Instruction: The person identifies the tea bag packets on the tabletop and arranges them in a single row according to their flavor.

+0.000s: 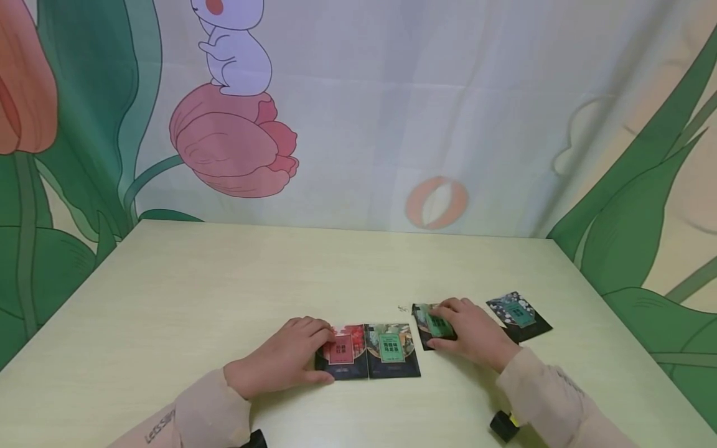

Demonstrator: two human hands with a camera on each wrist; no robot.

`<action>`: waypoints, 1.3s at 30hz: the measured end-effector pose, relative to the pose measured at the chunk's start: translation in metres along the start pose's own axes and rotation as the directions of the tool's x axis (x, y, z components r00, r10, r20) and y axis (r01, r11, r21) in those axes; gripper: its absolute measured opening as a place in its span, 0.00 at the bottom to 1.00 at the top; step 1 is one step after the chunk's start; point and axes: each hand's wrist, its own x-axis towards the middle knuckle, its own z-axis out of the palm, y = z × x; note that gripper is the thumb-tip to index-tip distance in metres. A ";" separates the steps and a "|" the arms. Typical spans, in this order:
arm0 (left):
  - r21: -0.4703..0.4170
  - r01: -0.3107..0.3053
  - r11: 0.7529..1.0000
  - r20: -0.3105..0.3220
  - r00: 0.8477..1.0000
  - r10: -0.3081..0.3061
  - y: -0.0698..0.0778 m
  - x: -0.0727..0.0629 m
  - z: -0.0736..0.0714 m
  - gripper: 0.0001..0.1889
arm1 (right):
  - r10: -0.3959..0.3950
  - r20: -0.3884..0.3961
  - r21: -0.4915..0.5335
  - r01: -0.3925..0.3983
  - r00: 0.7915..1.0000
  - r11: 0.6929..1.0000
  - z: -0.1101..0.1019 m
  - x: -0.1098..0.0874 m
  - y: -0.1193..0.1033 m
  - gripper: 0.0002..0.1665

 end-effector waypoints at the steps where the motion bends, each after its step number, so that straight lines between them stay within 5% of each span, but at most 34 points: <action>1: 0.001 0.000 1.000 0.001 1.000 0.000 0.000 0.000 0.000 0.31 | 0.000 0.000 -0.001 0.000 1.000 1.000 0.000 -0.001 -0.001 0.37; 39: -0.026 0.022 0.999 0.006 1.000 -0.022 0.003 0.000 -0.002 0.31 | -0.001 0.001 -0.009 0.001 1.000 1.000 -0.005 -0.028 -0.021 0.36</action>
